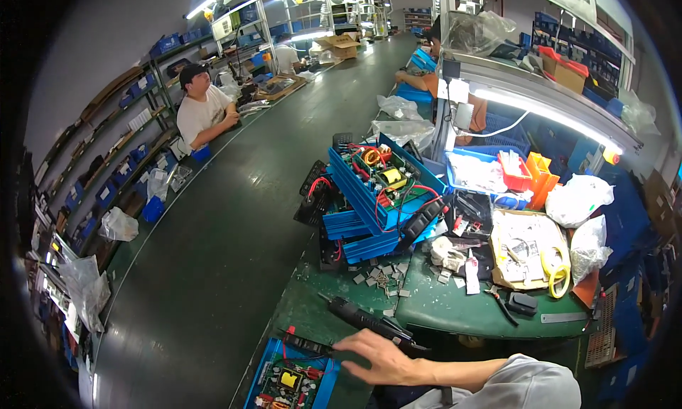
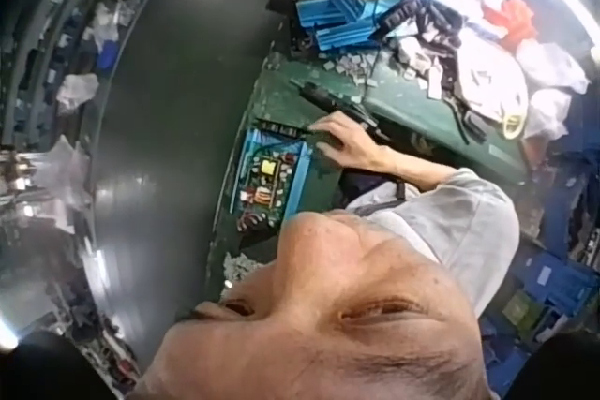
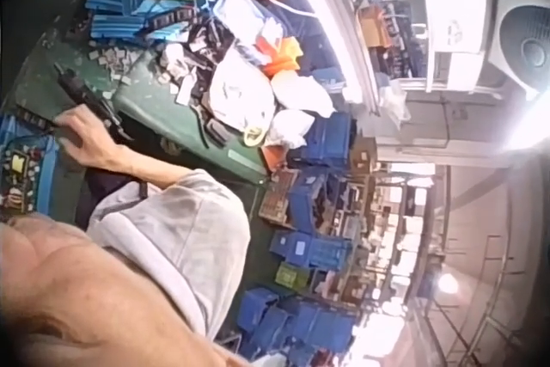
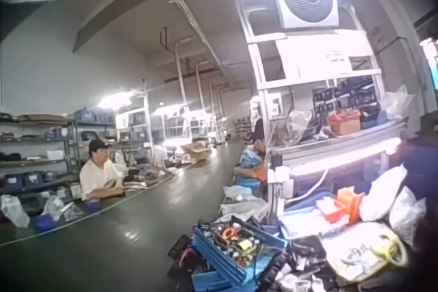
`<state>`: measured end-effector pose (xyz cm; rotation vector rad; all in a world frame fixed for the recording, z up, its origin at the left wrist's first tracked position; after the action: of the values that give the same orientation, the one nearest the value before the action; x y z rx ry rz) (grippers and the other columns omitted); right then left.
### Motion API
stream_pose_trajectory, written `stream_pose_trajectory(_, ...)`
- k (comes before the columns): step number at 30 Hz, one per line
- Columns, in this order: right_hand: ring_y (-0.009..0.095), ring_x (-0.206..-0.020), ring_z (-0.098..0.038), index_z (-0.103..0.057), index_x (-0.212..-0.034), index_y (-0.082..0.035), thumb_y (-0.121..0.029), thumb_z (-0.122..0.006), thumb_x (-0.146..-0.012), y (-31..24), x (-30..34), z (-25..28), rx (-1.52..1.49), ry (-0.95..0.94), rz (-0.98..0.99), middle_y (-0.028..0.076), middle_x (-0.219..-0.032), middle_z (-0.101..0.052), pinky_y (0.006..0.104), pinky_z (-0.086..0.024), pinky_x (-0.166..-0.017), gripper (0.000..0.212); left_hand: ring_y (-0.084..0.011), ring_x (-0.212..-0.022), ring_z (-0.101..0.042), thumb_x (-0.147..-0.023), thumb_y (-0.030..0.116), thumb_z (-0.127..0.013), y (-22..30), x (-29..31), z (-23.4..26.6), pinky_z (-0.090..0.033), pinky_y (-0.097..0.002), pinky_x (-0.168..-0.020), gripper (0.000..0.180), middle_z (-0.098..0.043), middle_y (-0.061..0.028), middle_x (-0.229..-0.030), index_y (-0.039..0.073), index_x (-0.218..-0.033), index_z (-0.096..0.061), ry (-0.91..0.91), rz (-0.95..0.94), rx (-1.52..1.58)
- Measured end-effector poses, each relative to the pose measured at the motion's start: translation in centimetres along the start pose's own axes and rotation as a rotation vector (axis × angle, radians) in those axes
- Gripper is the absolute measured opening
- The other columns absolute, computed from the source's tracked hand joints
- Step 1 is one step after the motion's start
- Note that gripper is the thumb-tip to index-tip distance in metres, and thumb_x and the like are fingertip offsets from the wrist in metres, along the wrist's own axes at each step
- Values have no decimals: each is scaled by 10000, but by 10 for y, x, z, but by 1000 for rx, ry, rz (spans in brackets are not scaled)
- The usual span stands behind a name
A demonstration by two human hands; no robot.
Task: Assembling components into electronic housings using an electric screwdriver on an assembly line.
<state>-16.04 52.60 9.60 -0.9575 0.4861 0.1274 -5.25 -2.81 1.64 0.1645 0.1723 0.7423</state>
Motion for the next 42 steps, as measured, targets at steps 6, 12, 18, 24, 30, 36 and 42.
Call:
stream_pose_trajectory(6, 308, -934, -666, -650, -1214, -13, -149, -658, -968, -80, 16, -63, -601, -478, -1, 159, -1014, -676, 409, -530, -819, 281, -263, -775, -590, -959, 274, -609, 211, 99, 39, -512, -362, -800, 259, -618, -82, -862, 26, -1021, -646, -663, -496, 852)
stream_pose_trajectory(12, 273, -899, -663, -709, -1062, -6, -207, -660, -983, -80, 13, -61, -692, -428, 23, 129, -954, -675, 363, -528, -779, 221, -317, -805, -660, -969, 123, -603, 264, 122, 46, -524, -347, -717, 180, -668, -205, -914, 6, -1097, -651, -474, -1030, 909)
stream_pose_trajectory(18, 124, -856, -610, -673, -1120, -44, -221, -676, -966, -22, 28, -57, -614, -582, -375, 36, -921, -656, 291, -506, -784, 235, -179, -822, -651, -990, 168, -600, 258, 132, -13, -554, -319, -758, 294, -689, -146, -986, -19, -1217, -590, -947, -464, 1221)
stream_pose_trajectory(24, 103, -809, -596, -680, -1051, -32, -265, -662, -979, 16, 41, -39, -471, -478, -391, 16, -885, -665, 277, -499, -754, 245, -199, -737, -637, -891, 113, -726, 278, 139, -49, -557, -298, -703, 408, -635, -202, -1158, -10, -1250, -579, -1149, -700, 1222)
stream_pose_trajectory(30, 146, -780, -625, -679, -970, -35, -200, -686, -935, -7, 50, -39, -471, -489, -396, 68, -850, -673, 316, -513, -680, 169, -249, -880, -637, -924, 103, -658, 284, 142, -37, -527, -337, -792, 320, -665, -164, -1067, -18, -1218, -619, -819, -813, 1331)
stream_pose_trajectory(36, 176, -725, -648, -665, -955, -39, -159, -704, -902, 6, 48, -51, -375, -450, -310, 81, -820, -687, 334, -527, -668, 137, -255, -1011, -664, -981, 98, -628, 275, 122, -69, -536, -366, -864, 255, -679, -183, -1134, -36, -1196, -606, -691, -825, 1237)
stream_pose_trajectory(42, 208, -708, -661, -696, -995, -44, -161, -713, -911, 12, 37, -61, -353, -482, -279, 99, -829, -700, 345, -528, -652, 145, -251, -1054, -662, -962, 42, -654, 299, 133, -32, -548, -372, -910, 291, -656, -181, -1204, -37, -1228, -569, -723, -546, 1166)
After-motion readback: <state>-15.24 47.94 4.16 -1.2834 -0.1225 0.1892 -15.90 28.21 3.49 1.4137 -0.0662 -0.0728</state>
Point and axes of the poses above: each hand's wrist, its own x-axis away from the middle knuckle, its own z-axis out of the back of the hand, y = z × x, the point moved 5 cm from there along -x, towards the middle knuckle
